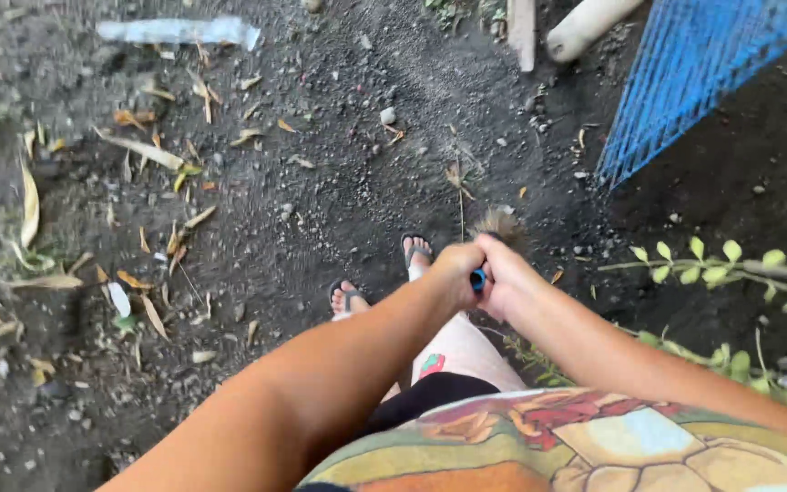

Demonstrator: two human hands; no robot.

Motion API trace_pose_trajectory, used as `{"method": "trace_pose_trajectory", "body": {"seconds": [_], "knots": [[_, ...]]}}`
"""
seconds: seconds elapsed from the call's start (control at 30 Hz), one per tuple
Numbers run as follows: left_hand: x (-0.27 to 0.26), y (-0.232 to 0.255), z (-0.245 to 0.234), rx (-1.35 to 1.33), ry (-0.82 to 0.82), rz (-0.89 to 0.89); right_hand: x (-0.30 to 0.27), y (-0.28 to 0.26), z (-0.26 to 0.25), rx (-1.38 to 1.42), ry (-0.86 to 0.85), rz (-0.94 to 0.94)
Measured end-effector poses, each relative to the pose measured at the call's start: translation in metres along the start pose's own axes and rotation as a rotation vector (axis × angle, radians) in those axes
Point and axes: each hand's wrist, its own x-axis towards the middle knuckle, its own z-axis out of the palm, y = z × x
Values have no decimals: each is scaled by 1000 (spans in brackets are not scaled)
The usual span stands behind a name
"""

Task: Sweeping dirt and debris in an outdoor yard area with a small hand broom.

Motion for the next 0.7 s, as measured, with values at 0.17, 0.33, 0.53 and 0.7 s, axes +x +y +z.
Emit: {"method": "trace_pose_trajectory", "body": {"seconds": [0.17,0.33,0.53,0.7], "knots": [[-68,46,0,-46,151,458,71,-18,26,-215,-475,-28],[-157,42,61,115,410,595,-14,-45,0,-259,-812,-7],[-94,37,107,26,145,230,-15,-94,-46,-267,-417,132],[87,35,127,-64,-28,11,80,-143,-46,-76,-213,48]]}}
